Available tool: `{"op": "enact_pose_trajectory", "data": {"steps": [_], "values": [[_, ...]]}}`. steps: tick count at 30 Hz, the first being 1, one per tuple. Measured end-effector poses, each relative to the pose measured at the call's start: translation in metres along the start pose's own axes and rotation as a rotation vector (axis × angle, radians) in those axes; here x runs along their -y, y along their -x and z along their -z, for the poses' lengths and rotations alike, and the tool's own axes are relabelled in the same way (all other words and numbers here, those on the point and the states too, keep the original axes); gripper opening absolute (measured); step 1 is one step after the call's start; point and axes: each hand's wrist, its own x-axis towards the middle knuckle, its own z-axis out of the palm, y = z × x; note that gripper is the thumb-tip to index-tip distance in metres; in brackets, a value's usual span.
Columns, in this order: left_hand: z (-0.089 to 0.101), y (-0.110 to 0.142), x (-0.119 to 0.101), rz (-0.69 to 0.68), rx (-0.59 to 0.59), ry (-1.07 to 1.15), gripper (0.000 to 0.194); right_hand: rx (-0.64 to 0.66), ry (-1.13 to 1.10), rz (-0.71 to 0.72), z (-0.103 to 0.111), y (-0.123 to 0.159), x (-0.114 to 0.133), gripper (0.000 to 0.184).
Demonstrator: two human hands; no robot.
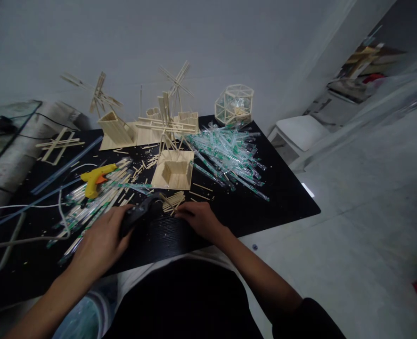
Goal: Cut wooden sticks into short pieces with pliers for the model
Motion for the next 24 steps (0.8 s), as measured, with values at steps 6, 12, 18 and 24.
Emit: {"op": "enact_pose_trajectory", "data": {"steps": [6,12,18,24], "values": [[0.002,-0.001,-0.02,-0.013,0.113,-0.206,0.043,-0.004,0.038,0.008,-0.001,-0.001,-0.002,0.004],[0.003,-0.003,-0.027,-0.023,0.111,-0.282,0.039,0.006,0.064,0.012,0.001,-0.001,0.0,0.006],[-0.001,-0.001,-0.03,-0.05,0.096,-0.272,0.044,0.016,0.121,0.038,0.002,-0.001,0.0,0.008],[-0.003,-0.005,-0.042,-0.045,0.104,-0.202,0.047,0.014,0.177,0.042,0.001,0.0,-0.004,0.023]]}}
